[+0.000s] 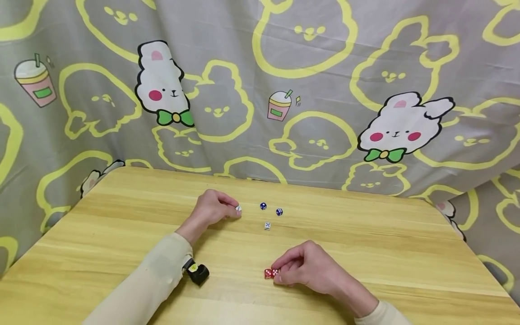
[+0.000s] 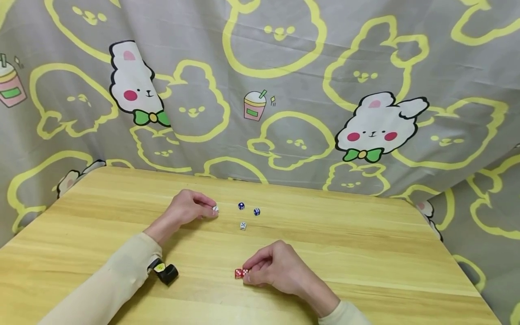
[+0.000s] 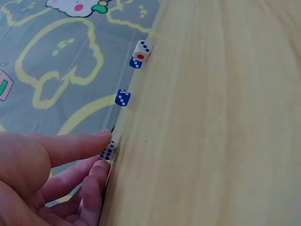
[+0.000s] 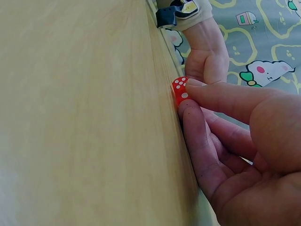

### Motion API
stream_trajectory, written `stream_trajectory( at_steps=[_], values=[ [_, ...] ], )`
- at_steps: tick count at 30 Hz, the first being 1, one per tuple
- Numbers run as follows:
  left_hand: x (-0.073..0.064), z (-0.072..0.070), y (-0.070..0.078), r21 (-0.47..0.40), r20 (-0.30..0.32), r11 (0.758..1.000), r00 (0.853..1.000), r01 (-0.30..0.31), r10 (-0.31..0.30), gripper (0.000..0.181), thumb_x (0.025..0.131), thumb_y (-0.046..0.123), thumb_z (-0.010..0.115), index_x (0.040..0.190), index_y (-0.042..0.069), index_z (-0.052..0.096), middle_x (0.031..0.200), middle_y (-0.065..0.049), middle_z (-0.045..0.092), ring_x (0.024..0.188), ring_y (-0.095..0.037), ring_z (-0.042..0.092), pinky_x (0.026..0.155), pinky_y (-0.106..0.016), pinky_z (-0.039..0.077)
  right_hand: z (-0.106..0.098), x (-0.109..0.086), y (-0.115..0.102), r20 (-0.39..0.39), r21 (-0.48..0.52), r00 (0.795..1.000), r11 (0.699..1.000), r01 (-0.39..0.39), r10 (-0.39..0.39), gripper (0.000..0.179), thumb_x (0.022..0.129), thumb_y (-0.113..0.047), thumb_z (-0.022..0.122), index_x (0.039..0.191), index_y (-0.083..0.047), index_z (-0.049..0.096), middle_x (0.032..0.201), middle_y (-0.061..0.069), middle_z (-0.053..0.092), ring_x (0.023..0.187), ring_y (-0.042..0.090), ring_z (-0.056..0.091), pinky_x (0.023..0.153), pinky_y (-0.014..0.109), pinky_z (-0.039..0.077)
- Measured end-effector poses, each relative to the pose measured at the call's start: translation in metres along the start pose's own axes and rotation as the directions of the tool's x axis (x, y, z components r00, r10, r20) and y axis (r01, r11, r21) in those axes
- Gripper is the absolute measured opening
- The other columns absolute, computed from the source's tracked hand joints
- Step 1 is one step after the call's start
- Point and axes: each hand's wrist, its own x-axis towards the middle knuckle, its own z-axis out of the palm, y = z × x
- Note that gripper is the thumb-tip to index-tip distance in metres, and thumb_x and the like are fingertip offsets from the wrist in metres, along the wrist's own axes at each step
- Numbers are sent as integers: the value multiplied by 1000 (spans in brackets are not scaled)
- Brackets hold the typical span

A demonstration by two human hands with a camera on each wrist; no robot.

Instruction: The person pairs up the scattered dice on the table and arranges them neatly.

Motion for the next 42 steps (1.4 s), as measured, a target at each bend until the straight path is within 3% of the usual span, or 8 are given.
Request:
stream_trajectory(
  at_steps=[28,42],
  values=[
    [0,3,2,92,-23,995,999,-38,41,19,79,14,92,95,11,83,96,-4,77,88,-19,63,75,-26,46,-1,-1,1,-1,-2,1000,1000,-7,7,17,83,-16,91,98,-12,84,83,3,79,72,9,67,60,18,51],
    [-2,-4,1,38,29,999,999,-27,26,17,83,14,90,97,10,82,100,-6,76,86,-18,66,74,-26,54,-1,0,0,2,8,1000,1000,-5,5,17,83,-16,90,99,-12,84,83,3,79,71,8,65,60,17,49]
  ],
)
